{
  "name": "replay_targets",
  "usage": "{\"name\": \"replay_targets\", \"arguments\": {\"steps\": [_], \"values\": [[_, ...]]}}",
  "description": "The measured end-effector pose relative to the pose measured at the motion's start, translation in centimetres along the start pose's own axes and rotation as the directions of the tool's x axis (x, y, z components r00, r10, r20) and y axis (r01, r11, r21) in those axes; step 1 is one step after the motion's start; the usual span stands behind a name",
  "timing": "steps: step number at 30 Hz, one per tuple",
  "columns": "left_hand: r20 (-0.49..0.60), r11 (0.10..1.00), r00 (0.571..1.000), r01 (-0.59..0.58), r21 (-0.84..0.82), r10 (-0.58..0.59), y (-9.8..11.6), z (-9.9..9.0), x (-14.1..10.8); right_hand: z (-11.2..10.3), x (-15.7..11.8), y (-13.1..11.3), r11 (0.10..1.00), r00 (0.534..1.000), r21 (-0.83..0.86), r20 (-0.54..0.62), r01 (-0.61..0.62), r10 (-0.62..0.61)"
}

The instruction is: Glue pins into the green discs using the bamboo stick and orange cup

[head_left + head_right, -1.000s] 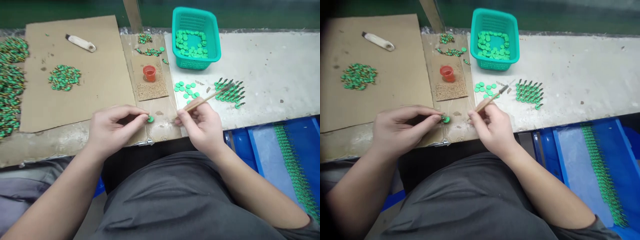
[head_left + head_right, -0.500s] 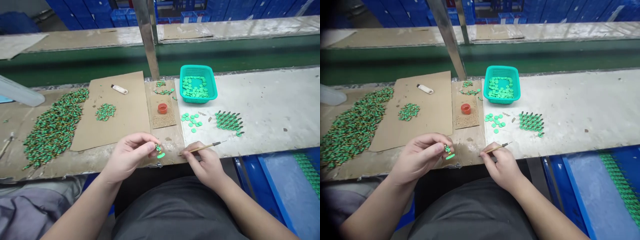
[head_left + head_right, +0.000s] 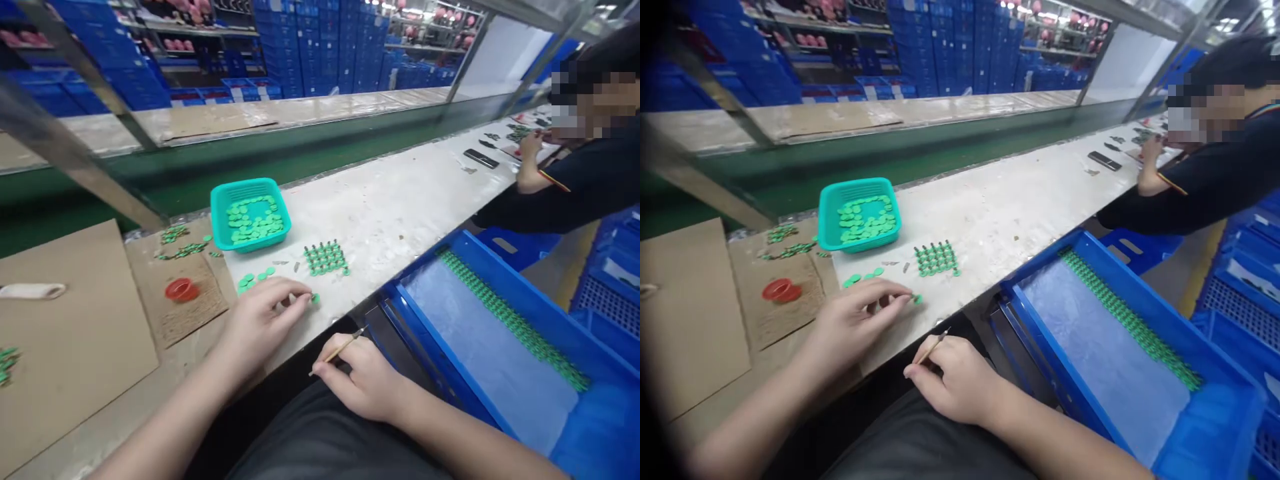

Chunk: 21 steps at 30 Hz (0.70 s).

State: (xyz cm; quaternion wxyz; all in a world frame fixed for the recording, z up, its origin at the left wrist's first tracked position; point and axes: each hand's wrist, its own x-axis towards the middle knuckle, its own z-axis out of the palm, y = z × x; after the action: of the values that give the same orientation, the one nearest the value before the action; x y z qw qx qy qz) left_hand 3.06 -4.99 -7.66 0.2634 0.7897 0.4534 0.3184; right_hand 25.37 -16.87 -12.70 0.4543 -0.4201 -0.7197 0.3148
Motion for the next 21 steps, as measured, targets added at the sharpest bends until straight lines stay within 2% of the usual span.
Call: {"name": "replay_targets", "arguments": {"steps": [3, 5, 8, 12, 15, 19, 21], "values": [[0.005, 0.994, 0.999, -0.050, 0.102, 0.050, 1.2, 3.2, 3.8, -2.1, -1.0, 0.1, 0.999, 0.996, -0.012, -0.086, -0.037, 0.036], [-0.007, 0.985, 0.999, -0.052, 0.163, 0.054, 1.5, 4.6, 5.2, -3.4, -1.3, 0.1, 0.998, 0.990, -0.018, -0.128, -0.054, 0.051], [-0.014, 0.974, 0.998, -0.052, 0.221, 0.057, 1.7, 5.8, 6.0, -4.9, -1.6, 0.2, 0.996, 0.982, -0.033, -0.174, -0.079, 0.072], [-0.036, 0.966, 0.998, -0.048, 0.253, 0.059, 2.1, 6.5, 5.7, -6.1, -1.6, 0.3, 0.993, 0.976, -0.045, -0.195, -0.105, 0.094], [-0.104, 0.961, 0.994, 0.001, 0.275, 0.028, 2.1, 4.6, 5.0, -7.0, -1.6, 0.3, 0.994, 0.976, -0.029, -0.195, -0.108, 0.100], [-0.253, 0.924, 0.962, 0.185, 0.334, -0.101, 1.1, -1.9, 3.5, -8.4, -1.6, 0.0, 0.971, 0.957, 0.100, -0.175, -0.217, 0.232], [-0.215, 0.890, 0.958, 0.260, 0.375, -0.189, 0.6, -4.8, 2.5, -9.1, -1.4, -0.3, 0.932, 0.929, 0.233, -0.179, -0.279, 0.323]]}}
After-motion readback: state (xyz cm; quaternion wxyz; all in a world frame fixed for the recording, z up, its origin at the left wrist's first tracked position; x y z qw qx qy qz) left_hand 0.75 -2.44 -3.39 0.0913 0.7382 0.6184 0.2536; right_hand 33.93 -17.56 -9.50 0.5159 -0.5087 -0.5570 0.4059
